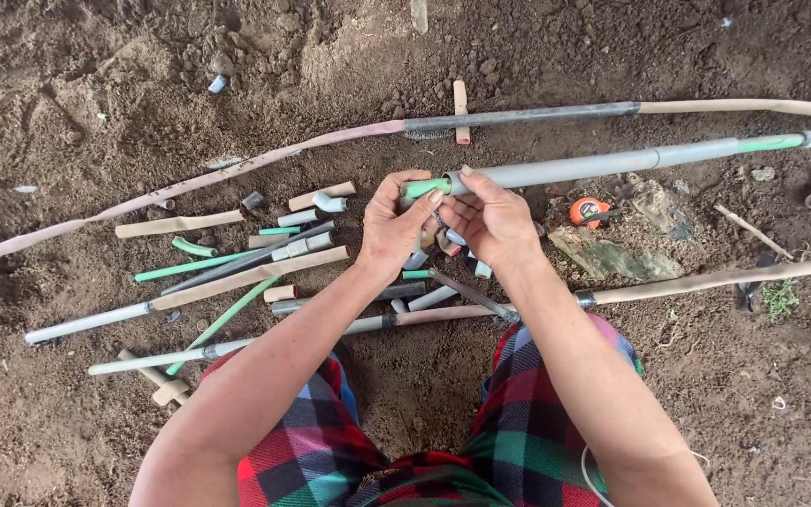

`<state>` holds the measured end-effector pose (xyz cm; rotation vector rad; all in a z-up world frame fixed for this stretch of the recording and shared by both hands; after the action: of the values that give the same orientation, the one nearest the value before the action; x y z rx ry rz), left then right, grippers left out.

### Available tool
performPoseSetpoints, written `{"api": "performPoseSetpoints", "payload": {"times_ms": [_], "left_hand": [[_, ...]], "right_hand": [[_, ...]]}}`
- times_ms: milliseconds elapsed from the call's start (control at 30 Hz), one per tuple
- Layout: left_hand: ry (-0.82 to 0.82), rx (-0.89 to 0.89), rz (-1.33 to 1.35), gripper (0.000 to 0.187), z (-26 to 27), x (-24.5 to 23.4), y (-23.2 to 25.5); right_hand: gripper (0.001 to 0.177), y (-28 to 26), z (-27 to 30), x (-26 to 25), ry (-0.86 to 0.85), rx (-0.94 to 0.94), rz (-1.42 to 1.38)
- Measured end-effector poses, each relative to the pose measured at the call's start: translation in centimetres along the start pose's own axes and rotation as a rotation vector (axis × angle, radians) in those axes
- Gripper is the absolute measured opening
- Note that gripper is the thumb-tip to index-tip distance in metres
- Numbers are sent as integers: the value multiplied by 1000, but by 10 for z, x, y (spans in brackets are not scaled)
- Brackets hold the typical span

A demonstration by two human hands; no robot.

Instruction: A person is measuring, cutting, and fitting PVC pipes and connectors while sitting on a dirt floor.

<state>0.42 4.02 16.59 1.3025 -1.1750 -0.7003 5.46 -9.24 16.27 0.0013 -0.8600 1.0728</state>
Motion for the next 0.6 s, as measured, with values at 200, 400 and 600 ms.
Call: {"api": "performPoseSetpoints", "payload": {"times_ms": [200,400,600], "left_hand": [[-39,-105,-26,38,-2,-6,19],[-13,-230,24,48,-15,-32,22],[-23,-199,-65,56,-13,-32,25]], "right_hand": [[18,3,-18,-10,-27,-26,-24],[15,0,-7,0,-18,-31,-84],[16,-2,-2,3,-26,-43,-101]]}}
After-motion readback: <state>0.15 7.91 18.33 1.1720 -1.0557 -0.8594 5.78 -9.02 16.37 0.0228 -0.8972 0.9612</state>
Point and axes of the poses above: each hand's wrist, its own z-axis away from the middle knuckle, its own x-axis out of the palm, y = z × x, the point moved 3 cm from there along -z, towards the middle knuckle, and after that the axes turned 12 degrees about x, right-handed, at the moved point
